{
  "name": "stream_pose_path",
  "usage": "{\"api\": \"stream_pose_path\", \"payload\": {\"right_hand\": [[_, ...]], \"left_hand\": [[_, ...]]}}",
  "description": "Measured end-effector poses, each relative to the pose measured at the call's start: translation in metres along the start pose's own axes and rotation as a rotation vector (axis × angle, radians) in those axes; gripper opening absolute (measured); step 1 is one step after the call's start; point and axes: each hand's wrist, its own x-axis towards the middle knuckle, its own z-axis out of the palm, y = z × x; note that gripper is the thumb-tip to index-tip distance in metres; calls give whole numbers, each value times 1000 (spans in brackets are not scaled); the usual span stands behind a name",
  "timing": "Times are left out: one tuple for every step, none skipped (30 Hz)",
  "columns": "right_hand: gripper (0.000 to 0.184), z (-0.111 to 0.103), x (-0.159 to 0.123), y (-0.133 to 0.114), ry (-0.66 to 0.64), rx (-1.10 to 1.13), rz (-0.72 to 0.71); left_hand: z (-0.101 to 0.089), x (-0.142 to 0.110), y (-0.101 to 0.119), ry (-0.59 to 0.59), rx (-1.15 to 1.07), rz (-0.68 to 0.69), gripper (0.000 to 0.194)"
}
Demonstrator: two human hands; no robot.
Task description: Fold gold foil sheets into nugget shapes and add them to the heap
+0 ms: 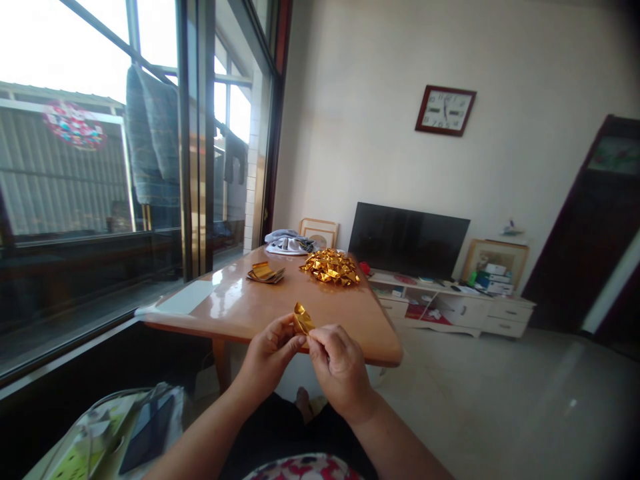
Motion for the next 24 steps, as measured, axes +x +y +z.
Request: {"api": "stream_pose_path", "payload": {"right_hand": [[16,0,0,0,1,4,7],[16,0,0,0,3,10,21],[16,-1,0,0,4,19,38],[15,-2,1,0,-1,32,57],[14,-3,2,-1,-10,48,76],[13,-4,2,-1,-27,68,92],[12,-6,3,-1,-49,90,106],[11,-7,4,-1,-74,114,115],[10,-9,5,-1,-97,137,125],[9,-11,7,-2,-115,158,139],[9,-13,8,-2,-131,177,159],[7,-15,9,-3,-146,198,181],[6,-17,10,-3,-164,221,206],[6,-19,12,-4,-186,247,233],[6,-21,13,-4,-210,275,260],[7,-23,14,-5,-232,301,287],[8,-24,16,-5,-252,324,314],[10,-25,17,-5,-267,344,338],[10,-26,18,-5,-282,362,360],[11,-27,19,-5,-296,382,381],[11,-27,20,-5,-310,403,401],[11,-27,21,-5,-324,425,419],[12,-27,21,-5,-335,445,437],[12,-27,22,-5,-343,462,457]], "left_hand": [[0,0,0,-1,-3,0,50],[1,-1,1,-1,-5,-2,49],[1,-1,2,0,-7,-6,49],[1,-1,2,3,-9,-11,49],[1,-1,3,5,-10,-16,49],[1,-1,4,6,-8,-21,49],[0,-1,4,4,-6,-23,49],[-1,-1,4,-3,-3,-25,49],[-2,-1,4,-10,0,-26,48],[-3,-1,4,-21,3,-27,48],[-4,-1,4,-32,4,-29,47],[-5,-1,4,-46,5,-32,47],[-6,0,4,-59,7,-35,48],[-7,0,4,-73,11,-39,48],[-7,0,4,-88,16,-43,48],[-8,0,4,-104,22,-47,47],[-8,0,5,-121,27,-50,46],[-8,0,5,-137,32,-52,44],[-8,0,5,-153,36,-53,43],[-9,0,5,-167,39,-54,42],[-9,0,5,-177,42,-53,41],[-9,0,5,-185,44,-52,40],[-9,0,5,-190,47,-51,39],[-9,-1,5,-192,50,-50,39]]}}
